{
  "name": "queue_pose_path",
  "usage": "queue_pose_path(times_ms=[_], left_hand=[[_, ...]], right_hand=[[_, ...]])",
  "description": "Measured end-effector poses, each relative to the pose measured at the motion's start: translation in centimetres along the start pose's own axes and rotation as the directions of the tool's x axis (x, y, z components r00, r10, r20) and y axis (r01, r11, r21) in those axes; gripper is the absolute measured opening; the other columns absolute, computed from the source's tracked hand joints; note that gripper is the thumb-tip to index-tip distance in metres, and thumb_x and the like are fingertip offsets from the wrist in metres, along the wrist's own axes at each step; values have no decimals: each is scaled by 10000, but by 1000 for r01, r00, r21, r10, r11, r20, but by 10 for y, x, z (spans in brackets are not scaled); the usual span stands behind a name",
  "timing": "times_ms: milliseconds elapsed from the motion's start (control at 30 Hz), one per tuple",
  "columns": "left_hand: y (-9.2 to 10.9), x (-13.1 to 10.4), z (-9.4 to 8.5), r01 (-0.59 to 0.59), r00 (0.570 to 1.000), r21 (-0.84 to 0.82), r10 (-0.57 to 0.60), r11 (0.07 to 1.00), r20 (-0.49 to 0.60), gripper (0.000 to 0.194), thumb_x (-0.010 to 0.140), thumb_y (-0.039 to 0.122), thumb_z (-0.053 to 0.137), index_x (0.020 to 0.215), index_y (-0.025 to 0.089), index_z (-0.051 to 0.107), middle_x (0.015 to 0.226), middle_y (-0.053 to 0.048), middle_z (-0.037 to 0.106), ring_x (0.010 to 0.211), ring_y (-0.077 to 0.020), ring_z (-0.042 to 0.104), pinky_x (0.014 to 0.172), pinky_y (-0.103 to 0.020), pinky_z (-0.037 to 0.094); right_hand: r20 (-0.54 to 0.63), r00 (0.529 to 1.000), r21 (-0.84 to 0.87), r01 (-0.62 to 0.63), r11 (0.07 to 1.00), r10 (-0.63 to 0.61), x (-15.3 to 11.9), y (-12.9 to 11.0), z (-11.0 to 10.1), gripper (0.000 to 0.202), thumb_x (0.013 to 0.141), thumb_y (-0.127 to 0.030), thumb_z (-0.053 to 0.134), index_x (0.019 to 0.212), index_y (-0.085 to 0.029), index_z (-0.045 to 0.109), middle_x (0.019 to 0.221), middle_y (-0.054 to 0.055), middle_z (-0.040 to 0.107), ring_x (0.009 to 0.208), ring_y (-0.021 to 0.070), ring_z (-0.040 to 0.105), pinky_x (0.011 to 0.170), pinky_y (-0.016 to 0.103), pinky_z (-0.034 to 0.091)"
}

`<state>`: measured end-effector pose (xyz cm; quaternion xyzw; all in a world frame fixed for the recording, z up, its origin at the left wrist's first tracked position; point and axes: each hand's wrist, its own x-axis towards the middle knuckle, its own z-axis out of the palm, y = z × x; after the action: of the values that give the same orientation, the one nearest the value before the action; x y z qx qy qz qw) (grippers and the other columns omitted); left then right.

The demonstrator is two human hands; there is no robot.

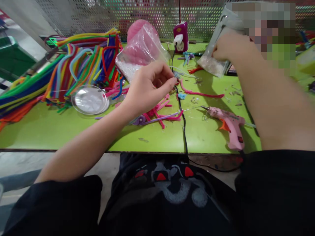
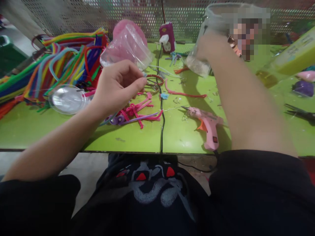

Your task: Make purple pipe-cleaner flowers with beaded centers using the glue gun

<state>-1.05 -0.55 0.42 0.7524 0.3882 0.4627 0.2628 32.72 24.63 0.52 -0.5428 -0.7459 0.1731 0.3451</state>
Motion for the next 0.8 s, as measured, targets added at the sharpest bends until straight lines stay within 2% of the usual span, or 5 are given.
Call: queue_pose_path(times_ms=[133,333,433,600,800], left_hand=[[-3,-1,1,-4,1000,10,4,1000,15,200,982,369,708,864,231,624,763,-15,688,637,-131,597,590,-303,470],[-4,-2,2,-20,999,8,20,1000,34,165,962,317,709,854,231,618,731,-11,651,651,-144,629,622,-296,509],[-3,-2,2,-18,999,23,17,1000,46,175,968,330,714,859,234,616,732,-15,651,684,-155,653,654,-300,532],[0,-3,3,-23,998,33,21,999,58,173,970,309,714,849,224,622,711,-14,650,661,-144,642,633,-285,516],[-2,-2,4,-61,997,39,59,997,51,181,956,288,724,821,213,629,693,-3,665,623,-124,620,588,-255,485]], right_hand=[[0,983,-288,-178,941,186,2,-3,5,424,1117,-473,622,1396,-161,687,1415,108,660,1291,246,675,1091,430,610],[1,943,-595,-267,758,333,-10,-24,9,503,1195,-427,406,1400,-62,685,1487,132,616,1336,220,647,1117,422,557],[-21,940,-677,-265,687,342,-18,-34,9,473,1174,-453,490,1405,-87,683,1497,134,611,1372,245,631,1160,469,543],[28,935,-751,-214,625,354,-25,-44,8,447,1154,-486,526,1361,-141,721,1453,103,647,1369,260,641,1149,439,568],[157,953,-737,-61,673,258,-31,-37,-2,421,1089,-461,676,1380,-156,690,1407,117,672,1280,246,677,1107,469,608]])
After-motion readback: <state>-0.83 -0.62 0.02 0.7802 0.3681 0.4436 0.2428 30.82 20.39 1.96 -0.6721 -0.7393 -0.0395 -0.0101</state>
